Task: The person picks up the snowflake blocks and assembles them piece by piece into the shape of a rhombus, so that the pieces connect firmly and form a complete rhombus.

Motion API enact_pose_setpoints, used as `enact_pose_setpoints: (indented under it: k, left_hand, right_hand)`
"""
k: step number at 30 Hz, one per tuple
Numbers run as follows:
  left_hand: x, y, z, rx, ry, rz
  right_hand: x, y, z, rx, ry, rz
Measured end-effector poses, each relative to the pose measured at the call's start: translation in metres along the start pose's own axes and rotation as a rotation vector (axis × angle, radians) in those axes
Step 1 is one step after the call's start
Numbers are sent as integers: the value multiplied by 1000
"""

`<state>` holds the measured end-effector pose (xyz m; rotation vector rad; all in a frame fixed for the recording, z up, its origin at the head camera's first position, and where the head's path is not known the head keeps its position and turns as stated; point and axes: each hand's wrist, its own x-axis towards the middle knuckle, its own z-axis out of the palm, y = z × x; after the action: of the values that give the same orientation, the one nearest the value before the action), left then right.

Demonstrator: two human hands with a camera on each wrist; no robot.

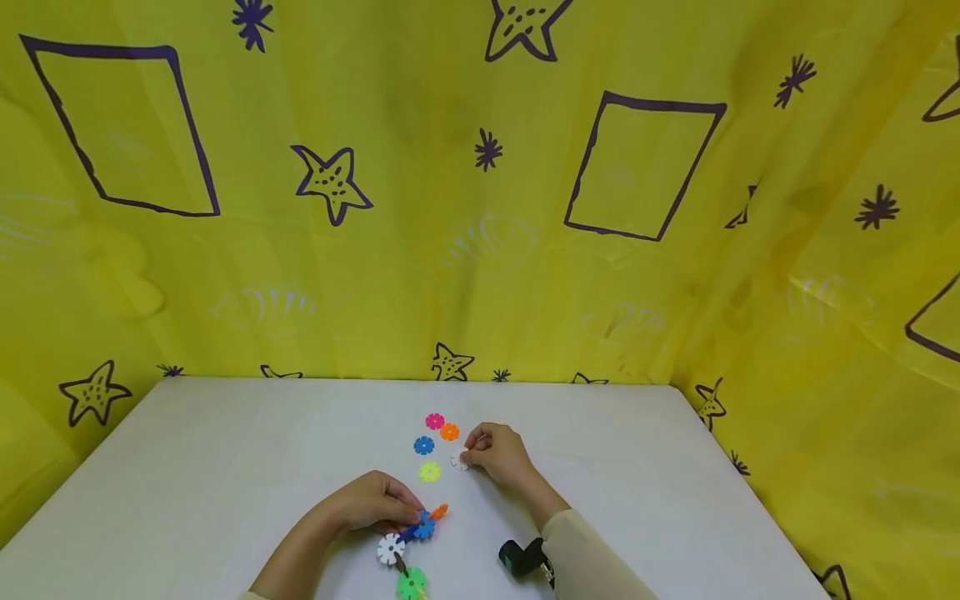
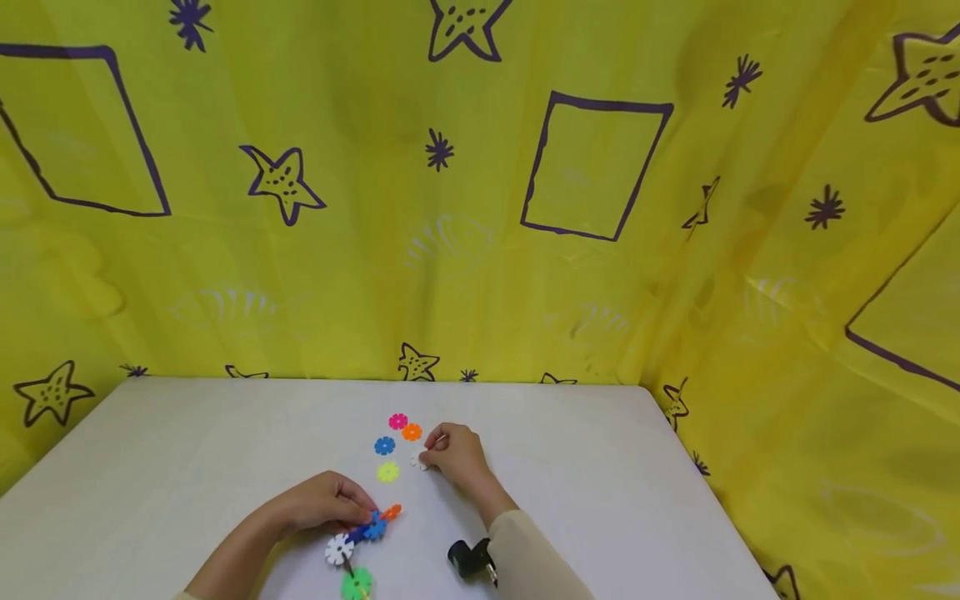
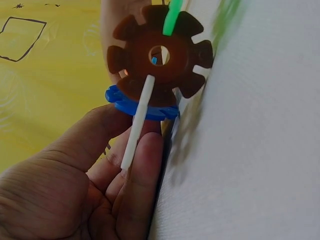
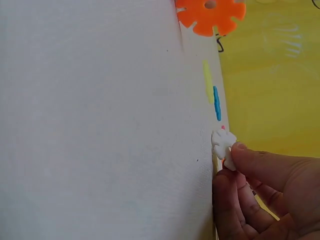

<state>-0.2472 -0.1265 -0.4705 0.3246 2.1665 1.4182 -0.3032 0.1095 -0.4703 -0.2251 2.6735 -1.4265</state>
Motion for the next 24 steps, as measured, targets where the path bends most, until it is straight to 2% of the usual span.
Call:
enact_pose_setpoints:
  k: [12,24]
  left_hand:
    - [0,-1,2,2,13,-15]
    - [2,-1,0,-13,-1,-18]
  right_hand:
    - [-25,0,-1,147,-93,46]
    - [-41,2,1,235,-127,46]
